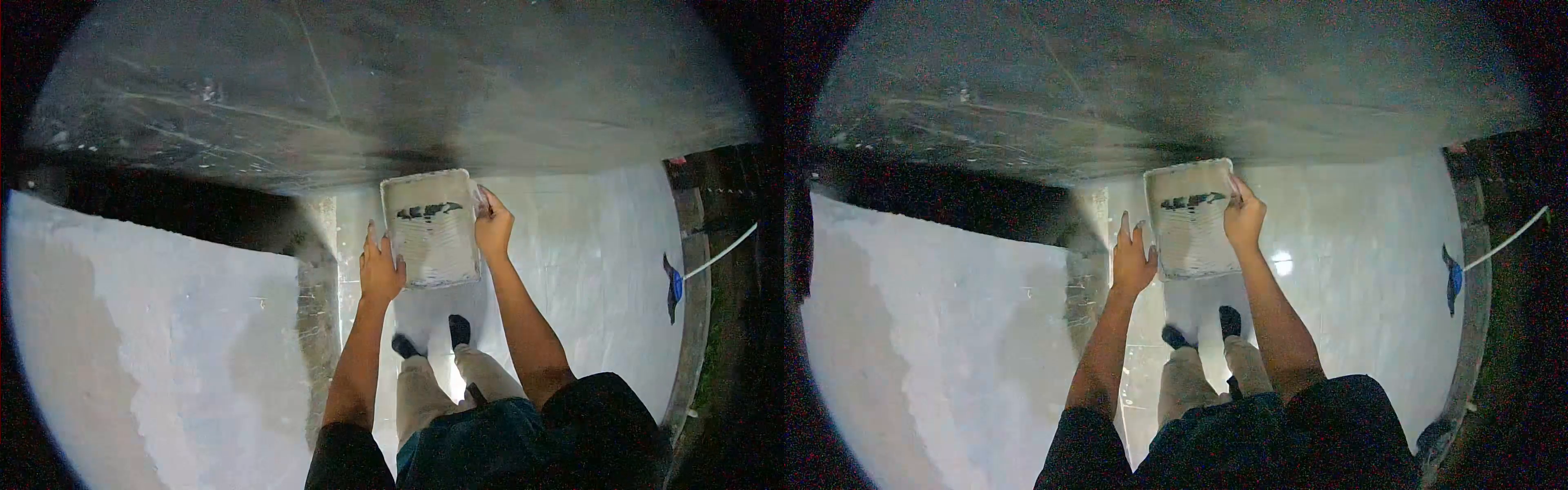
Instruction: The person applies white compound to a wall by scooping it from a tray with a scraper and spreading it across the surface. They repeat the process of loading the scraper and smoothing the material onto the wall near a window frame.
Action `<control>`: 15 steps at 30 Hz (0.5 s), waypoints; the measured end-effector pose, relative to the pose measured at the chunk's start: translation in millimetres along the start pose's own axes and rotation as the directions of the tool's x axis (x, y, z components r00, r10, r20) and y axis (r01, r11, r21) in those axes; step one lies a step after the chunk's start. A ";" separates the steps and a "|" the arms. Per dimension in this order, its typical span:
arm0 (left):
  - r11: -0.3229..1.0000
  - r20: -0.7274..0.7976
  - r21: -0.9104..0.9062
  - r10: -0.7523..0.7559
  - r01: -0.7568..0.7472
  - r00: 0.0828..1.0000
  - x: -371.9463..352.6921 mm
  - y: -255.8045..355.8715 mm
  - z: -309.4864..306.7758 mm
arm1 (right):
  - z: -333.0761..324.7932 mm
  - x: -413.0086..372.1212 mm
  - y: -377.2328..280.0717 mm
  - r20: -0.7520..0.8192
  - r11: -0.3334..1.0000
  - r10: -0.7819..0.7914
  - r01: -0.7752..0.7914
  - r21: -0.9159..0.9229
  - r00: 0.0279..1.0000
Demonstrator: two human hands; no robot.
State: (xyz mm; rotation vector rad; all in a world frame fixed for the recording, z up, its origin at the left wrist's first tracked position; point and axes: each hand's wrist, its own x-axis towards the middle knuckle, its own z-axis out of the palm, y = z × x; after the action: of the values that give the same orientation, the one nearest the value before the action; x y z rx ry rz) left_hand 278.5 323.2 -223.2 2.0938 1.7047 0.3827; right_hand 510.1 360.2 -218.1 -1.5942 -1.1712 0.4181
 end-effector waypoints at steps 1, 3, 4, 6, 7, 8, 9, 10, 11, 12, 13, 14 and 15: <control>1.000 0.014 -0.004 0.001 -0.001 1.000 3.1 -3.9 10.0 | 1.1 -2.9 3.2 0.022 0.998 0.059 -0.059 -0.016 0.998; 1.000 0.053 -0.005 -0.011 0.011 0.999 14.4 -16.1 36.5 | 10.3 -8.1 19.9 0.031 0.989 0.138 -0.137 -0.050 0.990; 1.000 0.078 -0.011 0.000 0.001 0.997 19.8 -22.3 50.1 | 16.0 -11.1 31.0 0.015 0.984 0.146 -0.144 -0.108 0.989; 1.000 0.085 -0.017 -0.022 0.023 0.996 25.4 -29.0 68.9 | 25.3 -11.9 47.9 0.007 0.974 0.153 -0.149 -0.168 0.988; 1.000 0.098 -0.022 -0.020 0.022 0.995 25.3 -30.8 74.1 | 27.5 -13.9 53.7 0.018 0.955 0.176 -0.167 -0.244 0.984; 0.998 0.095 -0.046 -0.029 0.033 0.995 23.5 -32.6 78.2 | 28.5 -16.0 58.7 0.027 0.930 0.201 -0.182 -0.319 0.979; 0.997 0.093 -0.070 -0.038 0.044 0.995 21.0 -34.6 82.1 | 28.5 -17.3 62.7 0.024 0.925 0.210 -0.191 -0.328 0.977; 0.996 0.105 -0.075 -0.036 0.044 0.994 18.0 -38.9 88.4 | 28.5 -19.0 67.3 0.020 0.904 0.234 -0.210 -0.373 0.972; 0.988 0.132 -0.102 -0.100 0.113 0.986 14.8 -45.8 97.4 | 29.8 -21.3 73.3 0.015 0.880 0.257 -0.228 -0.418 0.966; 0.975 0.160 -0.126 -0.162 0.183 0.974 12.5 -54.1 106.7 | 34.2 -23.8 85.0 0.011 0.873 0.266 -0.236 -0.426 0.964; 0.975 0.173 -0.129 -0.160 0.183 0.972 10.6 -66.0 117.9 | 41.8 -25.5 100.0 -0.018 0.862 0.285 -0.265 -0.433 0.958; 0.967 0.190 -0.145 -0.182 0.211 0.965 9.9 -82.1 131.7 | 52.0 -29.5 118.2 -0.047 0.849 0.304 -0.293 -0.439 0.952; 0.955 0.223 -0.168 -0.205 0.245 0.953 4.9 -96.3 150.3 | 56.8 -35.3 125.0 -0.010 0.835 0.323 -0.290 -0.468 0.946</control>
State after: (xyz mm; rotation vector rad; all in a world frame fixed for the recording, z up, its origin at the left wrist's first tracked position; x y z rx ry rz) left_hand 265.3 322.9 -401.3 1.7143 1.6889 0.2445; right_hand 509.8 366.7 -359.6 -2.2222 -1.1206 0.4202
